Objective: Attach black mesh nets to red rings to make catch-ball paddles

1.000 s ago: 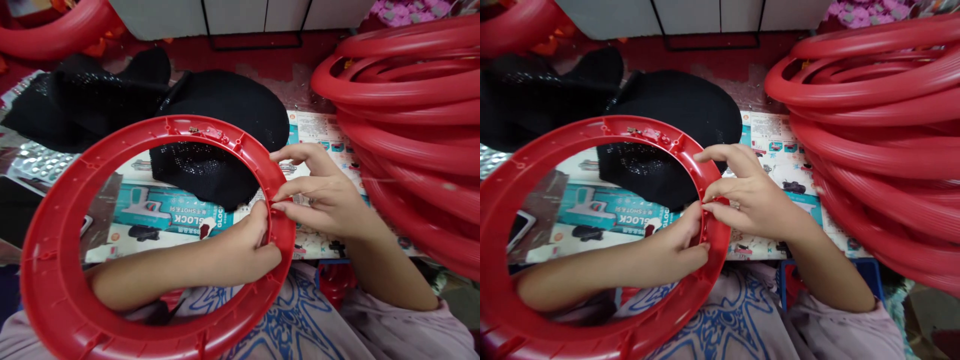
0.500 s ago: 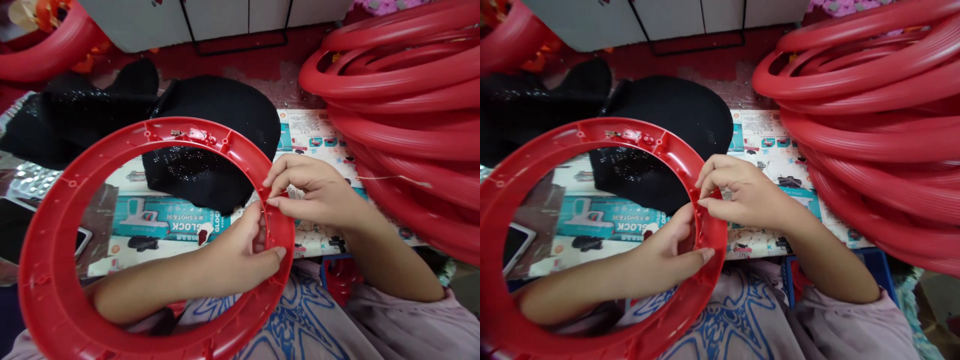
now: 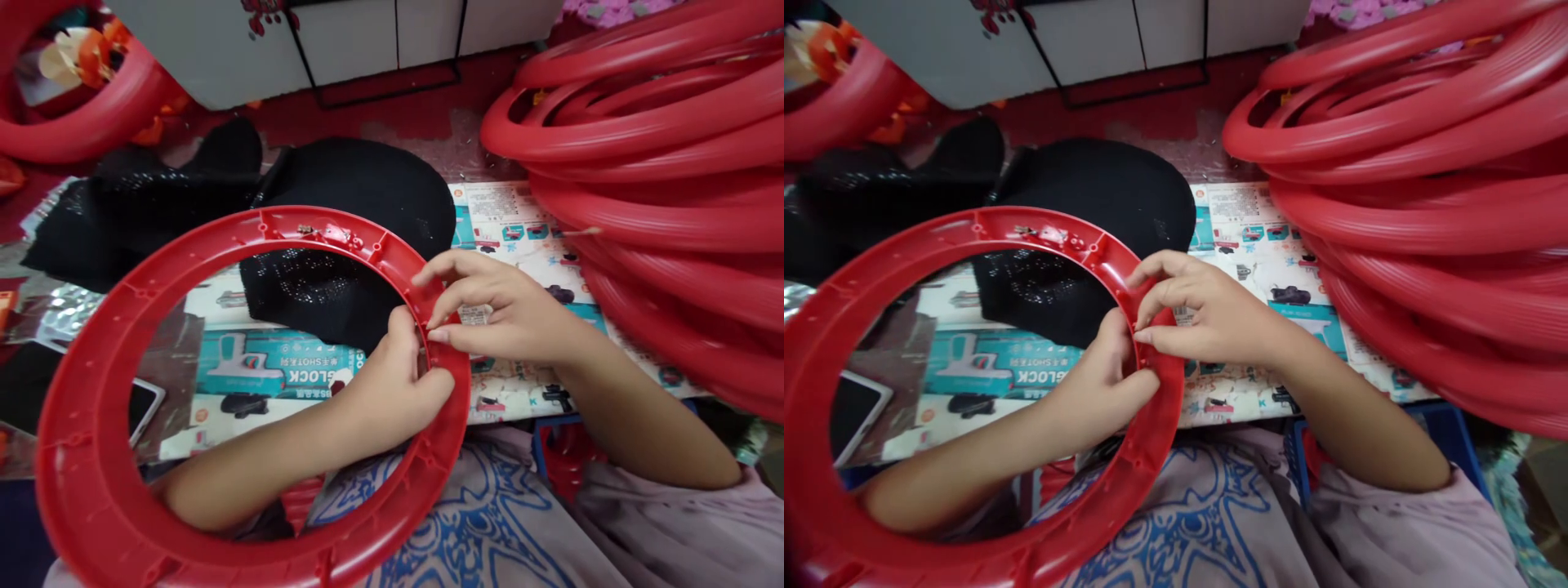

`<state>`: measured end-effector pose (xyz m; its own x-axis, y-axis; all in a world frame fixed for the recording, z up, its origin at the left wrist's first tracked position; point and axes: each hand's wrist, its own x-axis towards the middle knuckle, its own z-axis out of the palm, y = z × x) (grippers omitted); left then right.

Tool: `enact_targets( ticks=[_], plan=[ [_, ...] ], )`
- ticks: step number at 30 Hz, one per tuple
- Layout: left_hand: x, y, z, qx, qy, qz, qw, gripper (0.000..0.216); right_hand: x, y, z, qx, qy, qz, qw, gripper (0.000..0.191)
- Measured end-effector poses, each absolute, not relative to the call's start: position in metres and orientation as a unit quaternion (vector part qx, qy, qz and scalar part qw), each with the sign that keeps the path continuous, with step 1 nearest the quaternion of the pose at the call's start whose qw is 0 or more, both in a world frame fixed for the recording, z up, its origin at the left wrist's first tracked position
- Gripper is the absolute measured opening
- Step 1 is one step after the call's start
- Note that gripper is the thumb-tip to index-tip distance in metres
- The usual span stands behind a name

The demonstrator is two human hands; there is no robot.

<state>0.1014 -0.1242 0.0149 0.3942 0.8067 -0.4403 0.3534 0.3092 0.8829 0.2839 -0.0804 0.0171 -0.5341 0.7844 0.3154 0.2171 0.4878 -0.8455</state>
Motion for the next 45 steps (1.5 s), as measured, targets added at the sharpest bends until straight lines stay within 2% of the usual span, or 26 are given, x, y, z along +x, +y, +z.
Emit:
enact_targets(
  ticks=[8, 15, 21, 25, 28, 30, 38, 45],
  plan=[
    [0.097, -0.125, 0.026, 0.59, 0.49, 0.082, 0.636, 0.03, 0.285, -0.078, 0.018, -0.312, -0.791, 0.384, 0.36, 0.002],
    [0.096, -0.129, 0.018, 0.583, 0.427, 0.129, 0.679, 0.04, 0.284, -0.077, 0.015, -0.297, -0.799, 0.377, 0.363, 0.004],
    [0.099, -0.127, 0.029, 0.517, 0.436, 0.124, 0.726, 0.039, 0.286, -0.077, 0.018, -0.298, -0.802, 0.361, 0.37, 0.004],
    [0.106, -0.126, 0.03, 0.448, 0.392, 0.216, 0.774, 0.045, 0.286, -0.078, 0.019, -0.295, -0.806, 0.372, 0.354, 0.011],
    [0.113, -0.126, 0.025, 0.395, 0.428, 0.303, 0.754, 0.043, 0.283, -0.079, 0.017, -0.293, -0.796, 0.375, 0.374, 0.012],
    [0.116, -0.126, 0.021, 0.392, 0.464, 0.318, 0.728, 0.04, 0.281, -0.078, 0.016, -0.3, -0.782, 0.38, 0.393, 0.01],
    [0.104, -0.128, 0.008, 0.545, 0.476, 0.287, 0.628, 0.027, 0.282, -0.078, 0.013, -0.302, -0.79, 0.348, 0.404, 0.002],
    [0.099, -0.132, 0.014, 0.63, 0.45, 0.189, 0.604, 0.023, 0.285, -0.081, 0.019, -0.314, -0.799, 0.339, 0.385, 0.008]
  ],
)
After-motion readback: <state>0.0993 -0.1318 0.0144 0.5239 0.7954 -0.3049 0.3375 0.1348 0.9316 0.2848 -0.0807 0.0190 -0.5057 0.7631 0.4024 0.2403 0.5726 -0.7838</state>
